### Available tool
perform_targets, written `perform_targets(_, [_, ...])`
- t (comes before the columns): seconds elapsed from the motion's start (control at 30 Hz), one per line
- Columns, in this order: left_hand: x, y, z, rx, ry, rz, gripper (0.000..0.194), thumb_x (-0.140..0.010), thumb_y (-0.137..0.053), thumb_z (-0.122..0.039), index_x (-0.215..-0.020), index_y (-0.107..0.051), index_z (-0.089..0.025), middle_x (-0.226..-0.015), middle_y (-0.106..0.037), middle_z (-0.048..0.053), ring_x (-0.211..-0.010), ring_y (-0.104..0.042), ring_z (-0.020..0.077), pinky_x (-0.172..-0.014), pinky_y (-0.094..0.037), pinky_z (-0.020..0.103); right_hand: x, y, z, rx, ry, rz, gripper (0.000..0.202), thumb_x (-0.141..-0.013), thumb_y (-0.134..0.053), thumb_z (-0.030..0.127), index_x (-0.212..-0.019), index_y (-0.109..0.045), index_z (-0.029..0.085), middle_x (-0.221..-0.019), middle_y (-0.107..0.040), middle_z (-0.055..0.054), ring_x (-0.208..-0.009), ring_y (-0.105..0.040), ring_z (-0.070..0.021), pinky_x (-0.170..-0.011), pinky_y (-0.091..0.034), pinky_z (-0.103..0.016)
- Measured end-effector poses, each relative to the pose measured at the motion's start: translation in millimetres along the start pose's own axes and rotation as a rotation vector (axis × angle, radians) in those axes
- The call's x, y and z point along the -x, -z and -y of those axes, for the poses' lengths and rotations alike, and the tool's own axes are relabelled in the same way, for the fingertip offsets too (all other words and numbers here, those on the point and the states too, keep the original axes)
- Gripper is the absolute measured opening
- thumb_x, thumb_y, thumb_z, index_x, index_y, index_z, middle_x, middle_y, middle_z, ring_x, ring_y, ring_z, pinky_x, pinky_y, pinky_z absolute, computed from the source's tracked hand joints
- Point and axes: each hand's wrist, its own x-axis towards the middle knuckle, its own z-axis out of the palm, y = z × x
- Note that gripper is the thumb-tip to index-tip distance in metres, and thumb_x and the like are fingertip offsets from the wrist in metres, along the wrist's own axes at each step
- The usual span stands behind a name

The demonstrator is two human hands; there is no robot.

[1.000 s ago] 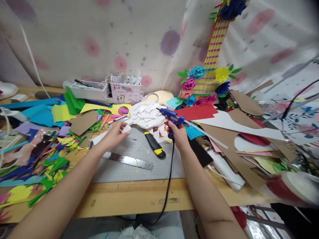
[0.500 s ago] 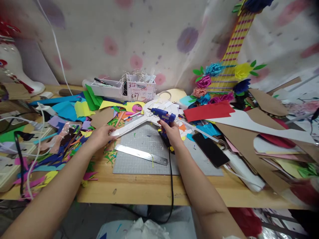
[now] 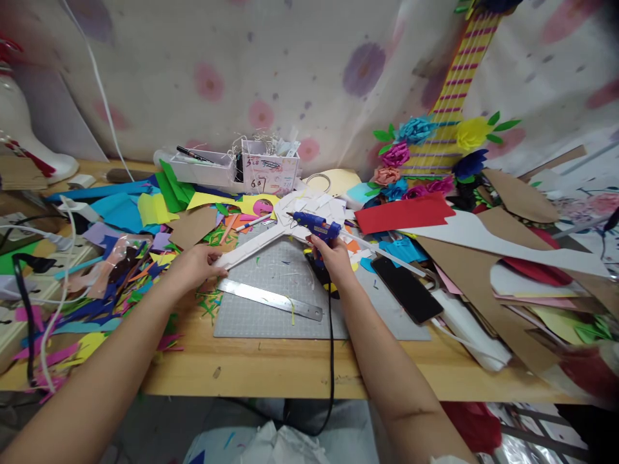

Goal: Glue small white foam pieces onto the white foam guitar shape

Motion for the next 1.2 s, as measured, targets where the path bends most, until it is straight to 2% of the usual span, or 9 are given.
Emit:
perform_targets(0.13, [2.5,-1.9,-11.5,-0.194,-0.030,-0.009,0.026,-0.069,-0.063,-0.038,-0.087,-0.072,-0.022,-0.093,-0.070,0.007,-0.084,-0.064,0.0257,-0.063,-0.040,0.030,-2.2,4.3,-1.7,0.000,0.000,-0.026,0.035,-0.064,-0.068,0.050,-0.076,-0.061,0.018,-0.058,-0.058,0.002,-0.048,-0.045,-0.0098,-0.047,-0.035,-0.026])
perform_targets(0.23, [3.0,-3.3,-15.1,-0.277,-0.035,-0.033,0.032,-0.068,-0.063,-0.042,-0.092,-0.071,-0.023,-0.094,-0.069,0.008,-0.085,-0.064,0.0273,-0.064,-0.041,0.031,-3.3,6.4,-2.7,-0.018,0.000,-0.037,0.033,-0.064,-0.068,0.048,-0.076,-0.061,0.018,-0.059,-0.059,0.002,-0.048,-0.045,-0.0097,-0.047,-0.035,-0.025])
perform_targets(0.4, [-0.9,-2.9,-3.4,-0.110,-0.049,-0.009,0.045,-0.063,-0.067,-0.039,-0.105,-0.068,-0.023,-0.098,-0.070,0.005,-0.088,-0.065,0.0237,-0.069,-0.045,0.028,-3.2,8.8,-1.9,-0.042,0.001,-0.046,0.034,-0.063,-0.070,0.047,-0.077,-0.060,0.018,-0.062,-0.060,0.001,-0.050,-0.046,-0.0108,-0.048,-0.036,-0.026])
perform_targets(0.53, [-5.6,-3.9,5.0,-0.033,-0.015,-0.015,0.038,-0.063,-0.066,-0.038,-0.097,-0.070,-0.023,-0.094,-0.072,0.004,-0.087,-0.066,0.0236,-0.071,-0.046,0.029,-2.5,9.6,-1.8,-0.023,-0.007,-0.042,0.034,-0.063,-0.069,0.048,-0.077,-0.060,0.018,-0.060,-0.059,0.001,-0.050,-0.045,-0.0107,-0.048,-0.036,-0.027])
perform_targets(0.6, [-7.2,-4.8,4.3,-0.009,-0.007,-0.024,0.037,-0.064,-0.066,-0.038,-0.097,-0.070,-0.022,-0.094,-0.072,0.005,-0.088,-0.066,0.0233,-0.072,-0.047,0.029,-2.2,9.6,-2.7,-0.011,-0.010,-0.034,0.034,-0.064,-0.069,0.048,-0.078,-0.061,0.018,-0.059,-0.058,0.002,-0.050,-0.045,-0.0107,-0.048,-0.035,-0.027])
perform_targets(0.77, [-6.2,-2.5,-6.3,-0.019,-0.003,-0.048,0.045,-0.066,-0.066,-0.034,-0.109,-0.065,-0.021,-0.097,-0.072,0.004,-0.090,-0.066,0.0219,-0.071,-0.047,0.028,-2.0,9.8,-4.3,0.002,-0.009,-0.022,0.035,-0.065,-0.067,0.049,-0.078,-0.061,0.018,-0.054,-0.054,0.004,-0.048,-0.045,-0.0107,-0.048,-0.034,-0.026])
perform_targets(0.97, [-6.5,8.5,-8.5,0.000,0.107,-0.080,0.041,-0.065,-0.067,-0.036,-0.102,-0.064,-0.020,-0.099,-0.072,0.005,-0.090,-0.067,0.0221,-0.070,-0.048,0.028,-1.6,9.9,-0.8,0.005,-0.016,-0.030,0.036,-0.064,-0.068,0.049,-0.078,-0.061,0.017,-0.053,-0.054,0.004,-0.048,-0.044,-0.0104,-0.048,-0.034,-0.026])
perform_targets(1.1, [-14.2,8.7,-7.9,0.203,0.232,0.011,0.045,-0.064,-0.068,-0.045,-0.099,-0.062,-0.016,-0.082,-0.072,0.006,-0.079,-0.069,0.0223,-0.065,-0.051,0.028,-0.5,8.9,0.4,0.010,-0.017,-0.034,0.035,-0.063,-0.068,0.049,-0.076,-0.060,0.018,-0.053,-0.053,0.004,-0.048,-0.045,-0.0105,-0.049,-0.035,-0.026])
perform_targets(1.2, [-19.7,4.1,-12.3,0.344,0.324,0.100,0.037,-0.065,-0.068,-0.046,-0.087,-0.061,-0.016,-0.067,-0.069,0.004,-0.070,-0.069,0.0209,-0.059,-0.052,0.027,0.2,8.9,0.5,0.023,-0.023,-0.034,0.035,-0.063,-0.067,0.050,-0.076,-0.061,0.019,-0.053,-0.053,0.004,-0.048,-0.045,-0.0105,-0.048,-0.034,-0.026])
